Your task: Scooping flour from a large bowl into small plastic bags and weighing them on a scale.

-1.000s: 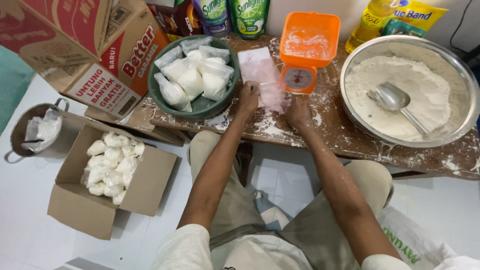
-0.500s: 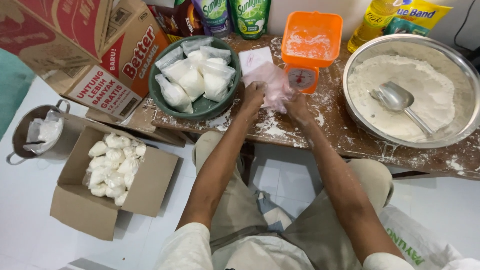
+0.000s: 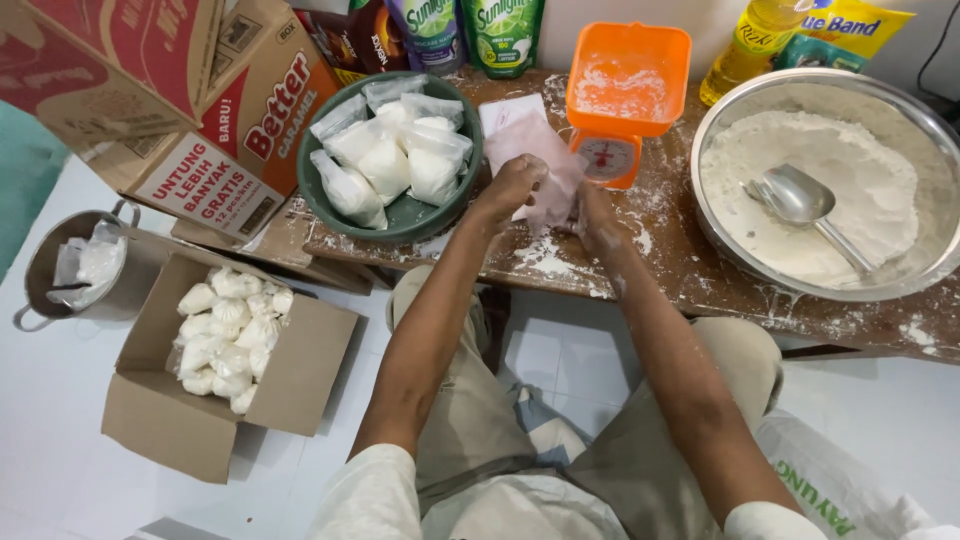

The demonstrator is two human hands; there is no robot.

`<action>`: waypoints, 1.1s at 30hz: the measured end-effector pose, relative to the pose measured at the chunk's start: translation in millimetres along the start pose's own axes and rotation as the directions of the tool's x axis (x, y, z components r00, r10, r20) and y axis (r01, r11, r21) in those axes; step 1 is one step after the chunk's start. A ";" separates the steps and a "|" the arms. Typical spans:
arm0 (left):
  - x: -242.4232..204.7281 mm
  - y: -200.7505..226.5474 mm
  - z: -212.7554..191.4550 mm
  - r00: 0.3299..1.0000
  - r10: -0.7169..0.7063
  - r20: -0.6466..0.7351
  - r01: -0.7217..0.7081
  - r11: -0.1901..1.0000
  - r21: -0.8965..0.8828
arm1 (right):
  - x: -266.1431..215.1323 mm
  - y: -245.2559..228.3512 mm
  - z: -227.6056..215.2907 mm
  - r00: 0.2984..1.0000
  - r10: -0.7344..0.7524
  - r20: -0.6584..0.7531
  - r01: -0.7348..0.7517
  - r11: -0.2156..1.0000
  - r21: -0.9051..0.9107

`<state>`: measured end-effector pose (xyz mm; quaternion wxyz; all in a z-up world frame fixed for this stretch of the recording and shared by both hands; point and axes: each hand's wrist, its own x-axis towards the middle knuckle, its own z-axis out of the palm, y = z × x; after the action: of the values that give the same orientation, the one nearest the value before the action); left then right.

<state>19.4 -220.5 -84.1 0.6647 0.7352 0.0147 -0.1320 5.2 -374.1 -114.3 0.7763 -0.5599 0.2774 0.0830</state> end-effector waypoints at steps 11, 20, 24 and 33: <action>-23.2 48.7 -53.7 0.986 -0.088 0.140 0.151 0.820 -0.552 | 52.4 60.6 -18.2 0.890 -0.445 0.101 0.397 0.647 -0.651; -15.1 52.1 -94.1 0.922 0.354 0.159 -0.036 0.486 -0.873 | 65.8 58.5 -18.8 0.870 -0.440 0.221 0.480 0.660 -0.578; -31.2 65.3 -80.0 0.921 0.384 0.068 -0.052 0.293 -0.955 | 34.7 33.5 -14.5 0.895 -0.367 0.254 0.446 0.742 -0.500; -8.1 29.4 -67.3 0.932 0.330 0.151 0.063 0.262 -0.963 | 11.7 6.2 -48.0 0.846 -0.397 0.356 0.533 0.595 -0.602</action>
<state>29.1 -156.6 -48.2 0.9726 0.1516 -0.0811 -0.1568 -4.0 -418.0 -136.1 0.5317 -0.8466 -0.0023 0.0239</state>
